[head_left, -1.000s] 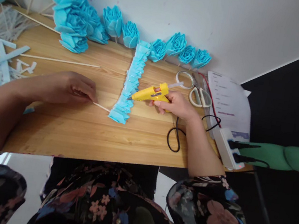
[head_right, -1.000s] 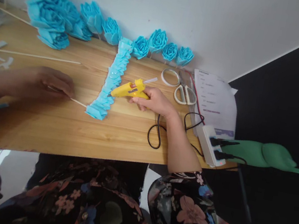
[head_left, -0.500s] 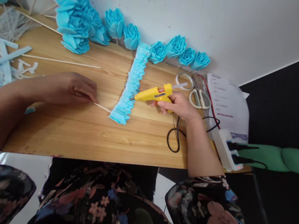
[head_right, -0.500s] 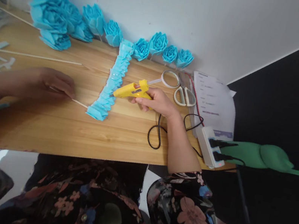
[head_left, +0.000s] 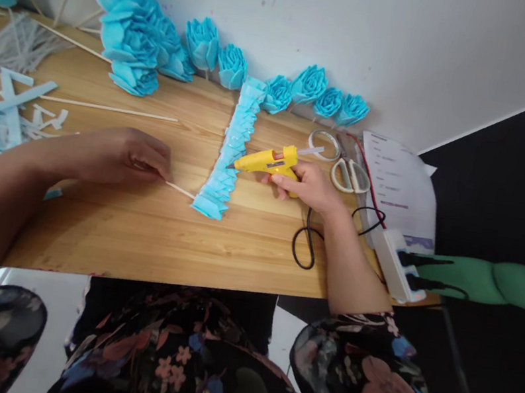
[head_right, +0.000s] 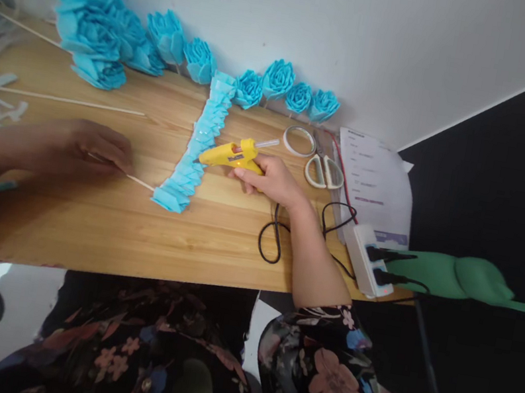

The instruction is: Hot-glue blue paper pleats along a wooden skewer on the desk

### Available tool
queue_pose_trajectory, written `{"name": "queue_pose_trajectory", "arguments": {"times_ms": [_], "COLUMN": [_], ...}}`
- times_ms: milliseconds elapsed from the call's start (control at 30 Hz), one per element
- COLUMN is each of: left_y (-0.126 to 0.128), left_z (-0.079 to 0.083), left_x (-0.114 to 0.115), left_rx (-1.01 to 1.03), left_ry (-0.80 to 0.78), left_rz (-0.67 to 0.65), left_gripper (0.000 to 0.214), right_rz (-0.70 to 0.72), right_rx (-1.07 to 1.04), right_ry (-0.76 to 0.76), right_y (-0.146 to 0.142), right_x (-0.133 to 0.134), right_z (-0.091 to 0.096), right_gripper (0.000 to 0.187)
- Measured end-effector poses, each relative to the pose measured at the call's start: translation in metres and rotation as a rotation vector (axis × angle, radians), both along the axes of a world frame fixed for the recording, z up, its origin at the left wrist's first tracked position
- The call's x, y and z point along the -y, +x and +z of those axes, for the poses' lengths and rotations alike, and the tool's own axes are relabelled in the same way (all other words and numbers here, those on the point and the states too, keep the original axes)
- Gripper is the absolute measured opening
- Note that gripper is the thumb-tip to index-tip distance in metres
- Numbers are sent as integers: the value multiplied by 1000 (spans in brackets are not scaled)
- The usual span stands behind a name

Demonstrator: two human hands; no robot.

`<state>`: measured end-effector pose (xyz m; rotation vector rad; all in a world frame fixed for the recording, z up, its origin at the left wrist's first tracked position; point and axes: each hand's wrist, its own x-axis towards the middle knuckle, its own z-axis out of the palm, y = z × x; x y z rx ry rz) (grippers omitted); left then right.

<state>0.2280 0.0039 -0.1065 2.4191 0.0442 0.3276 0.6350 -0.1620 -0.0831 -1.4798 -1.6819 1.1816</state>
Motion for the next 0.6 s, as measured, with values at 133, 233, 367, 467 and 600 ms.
{"name": "queue_pose_trajectory", "arguments": {"times_ms": [133, 233, 367, 467, 600], "left_y": [-2, -1, 0, 0, -1], "left_z": [-2, -1, 1, -1, -1], "left_x": [-1, -1, 0, 0, 0], "left_rx": [-11, -12, 15, 27, 15], "left_ry": [-1, 2, 14, 20, 25], "left_rz": [-1, -5, -6, -11, -5], "left_gripper": [42, 41, 41, 41, 38], "right_rz": [-3, 9, 17, 17, 17], "right_rx": [16, 17, 20, 22, 6], "right_ry": [6, 6, 7, 6, 6], "right_y": [0, 0, 1, 1, 0], "right_x": [1, 0, -2, -2, -2], "right_z": [0, -1, -2, -2, -2], "right_gripper": [52, 52, 53, 55, 53]}}
